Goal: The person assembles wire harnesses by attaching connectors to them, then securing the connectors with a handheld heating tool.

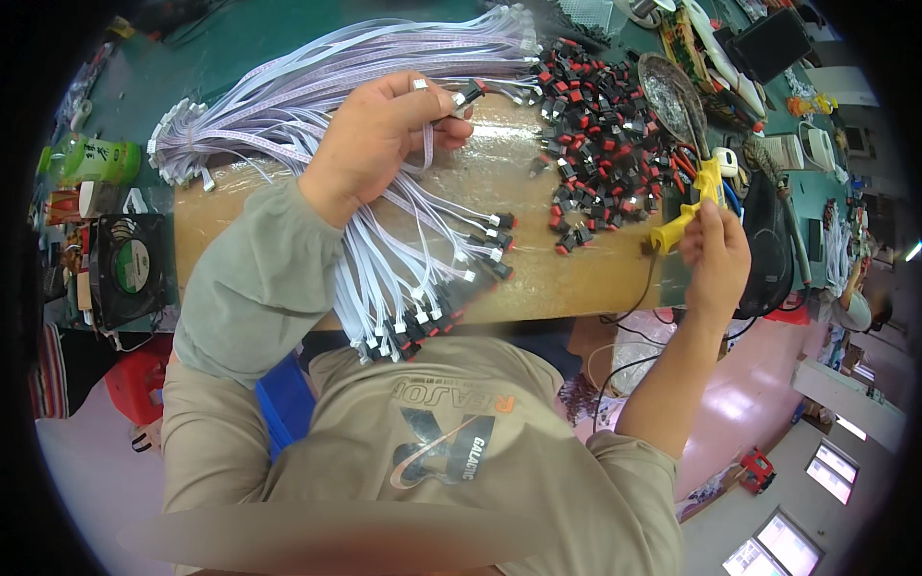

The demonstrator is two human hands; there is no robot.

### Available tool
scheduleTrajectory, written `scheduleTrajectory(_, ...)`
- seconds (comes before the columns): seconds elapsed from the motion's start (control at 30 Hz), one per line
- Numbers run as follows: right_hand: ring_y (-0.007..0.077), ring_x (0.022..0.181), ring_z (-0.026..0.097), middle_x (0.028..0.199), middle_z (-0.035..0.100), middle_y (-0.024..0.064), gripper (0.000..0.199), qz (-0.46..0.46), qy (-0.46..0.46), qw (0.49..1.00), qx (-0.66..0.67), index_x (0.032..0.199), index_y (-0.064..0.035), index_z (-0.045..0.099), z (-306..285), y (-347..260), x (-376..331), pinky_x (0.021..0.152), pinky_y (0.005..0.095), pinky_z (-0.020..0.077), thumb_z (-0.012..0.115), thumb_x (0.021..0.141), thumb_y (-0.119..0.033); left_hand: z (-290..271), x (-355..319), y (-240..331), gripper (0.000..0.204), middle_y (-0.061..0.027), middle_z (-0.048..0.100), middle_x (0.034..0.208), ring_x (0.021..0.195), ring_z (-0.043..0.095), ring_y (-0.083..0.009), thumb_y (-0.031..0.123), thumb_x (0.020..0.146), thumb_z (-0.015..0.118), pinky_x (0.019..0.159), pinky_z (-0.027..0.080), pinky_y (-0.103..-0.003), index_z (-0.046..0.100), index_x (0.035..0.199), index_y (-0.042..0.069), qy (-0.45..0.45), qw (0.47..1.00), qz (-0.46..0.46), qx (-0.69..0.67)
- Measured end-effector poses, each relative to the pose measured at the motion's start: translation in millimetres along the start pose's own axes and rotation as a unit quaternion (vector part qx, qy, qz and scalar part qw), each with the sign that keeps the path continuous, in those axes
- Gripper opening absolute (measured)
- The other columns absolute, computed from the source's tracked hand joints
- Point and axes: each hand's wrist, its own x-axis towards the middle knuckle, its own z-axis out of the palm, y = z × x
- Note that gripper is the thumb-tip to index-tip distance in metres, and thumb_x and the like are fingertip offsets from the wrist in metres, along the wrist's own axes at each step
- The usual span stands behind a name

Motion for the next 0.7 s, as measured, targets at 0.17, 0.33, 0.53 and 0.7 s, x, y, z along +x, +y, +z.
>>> scheduleTrajectory(0.17,0.0059,0.049,0.048,0.067,0.058,0.001,0.041,0.156,0.053,0.968,-0.192,0.084,-0.0025,0.065,-16,10,-9,0.043,0.0202,0.033,0.063,0.088,-0.043,1,-3,0,0.019,-0.0138,0.066,0.089,0.083,0.064,-0.0204,0.017,0.087,0.062,0.077,0.05,-0.032,0.059,0.096,0.0,0.005,1.0,-0.004,0.007)
scheduleTrajectory(0.33,0.0086,0.047,0.048,0.065,0.057,0.0025,0.05,0.19,0.058,0.957,-0.214,0.079,-0.0008,0.064,-12,17,-7,0.042,0.0228,0.0336,0.063,0.086,-0.05,4,-2,0,0.017,-0.0122,0.067,0.087,0.081,0.064,-0.0201,0.017,0.085,0.063,0.074,0.048,-0.029,0.058,0.092,0.002,0.012,1.0,0.004,-0.006)
scheduleTrajectory(0.53,0.0046,0.046,0.045,0.065,0.054,-0.002,0.039,0.182,0.063,0.975,-0.115,0.085,-0.0016,0.065,-7,31,6,0.042,0.0196,0.0301,0.067,0.085,-0.041,-2,-1,3,0.017,-0.0122,0.067,0.087,0.08,0.065,-0.0191,0.017,0.085,0.063,0.073,0.05,-0.03,0.059,0.093,0.002,0.014,1.0,0.01,0.003)
scheduleTrajectory(0.7,0.0064,0.06,0.056,0.082,0.061,-0.0012,0.028,0.104,0.072,0.981,0.147,0.11,-0.0059,0.061,-15,48,3,0.045,0.0193,0.0396,0.062,0.089,-0.025,-4,2,-2,0.017,-0.0116,0.066,0.081,0.076,0.065,-0.0195,0.015,0.084,0.064,0.069,0.052,-0.033,0.059,0.091,0.0,0.018,0.999,0.031,-0.008)
